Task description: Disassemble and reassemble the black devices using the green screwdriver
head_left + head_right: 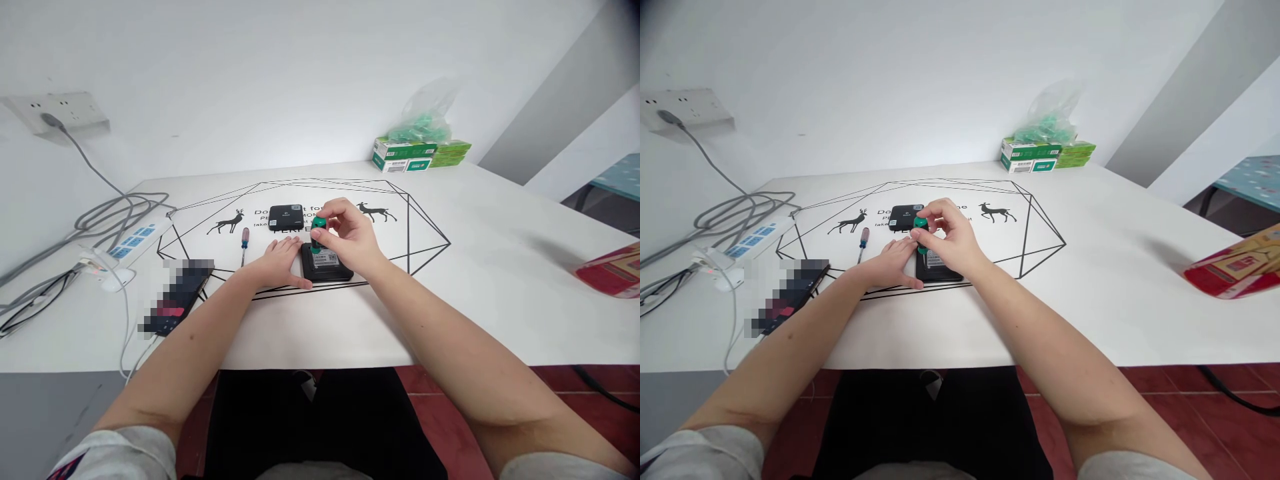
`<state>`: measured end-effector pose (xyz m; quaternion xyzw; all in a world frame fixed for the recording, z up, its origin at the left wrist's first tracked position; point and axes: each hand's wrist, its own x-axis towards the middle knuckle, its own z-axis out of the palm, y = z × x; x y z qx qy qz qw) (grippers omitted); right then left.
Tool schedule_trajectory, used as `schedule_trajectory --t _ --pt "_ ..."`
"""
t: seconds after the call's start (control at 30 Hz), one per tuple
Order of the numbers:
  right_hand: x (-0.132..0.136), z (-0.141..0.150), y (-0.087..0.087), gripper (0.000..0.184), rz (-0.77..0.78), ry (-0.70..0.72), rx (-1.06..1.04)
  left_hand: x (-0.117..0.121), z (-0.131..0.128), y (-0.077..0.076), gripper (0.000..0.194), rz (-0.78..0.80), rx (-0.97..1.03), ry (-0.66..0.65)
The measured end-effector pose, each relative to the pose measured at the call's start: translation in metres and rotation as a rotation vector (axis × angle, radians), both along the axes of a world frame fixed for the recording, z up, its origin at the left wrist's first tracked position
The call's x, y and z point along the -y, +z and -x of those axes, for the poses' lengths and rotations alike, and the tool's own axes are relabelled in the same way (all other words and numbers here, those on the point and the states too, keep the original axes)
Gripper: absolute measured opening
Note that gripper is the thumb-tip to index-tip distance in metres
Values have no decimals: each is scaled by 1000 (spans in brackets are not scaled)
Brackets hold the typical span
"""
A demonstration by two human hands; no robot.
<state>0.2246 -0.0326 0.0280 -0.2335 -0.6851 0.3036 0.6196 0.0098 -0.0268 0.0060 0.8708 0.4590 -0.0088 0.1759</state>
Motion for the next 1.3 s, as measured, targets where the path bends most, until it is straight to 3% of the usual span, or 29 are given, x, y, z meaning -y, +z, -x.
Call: schedule_trajectory --t 0.1,0.27,0.4,0.7,1.07,1.3 --pt "2 1 -1 40 66 44 0 1 0 1 120 2 20 -8" --pt "7 2 -2 38 58 106 46 3 1 0 126 2 48 11" --pt "6 2 -3 38 17 54 109 2 1 -2 122 -18 43 1" --pt "-15 -10 -4 38 1 -183 -69 3 -5 -4 128 -23 71 1" --pt "-16 -7 -14 36 -13 -194 58 12 -9 -6 120 -58 98 -81" --pt "-8 -10 -6 30 -107 -218 146 13 -9 -3 142 13 46 -71"
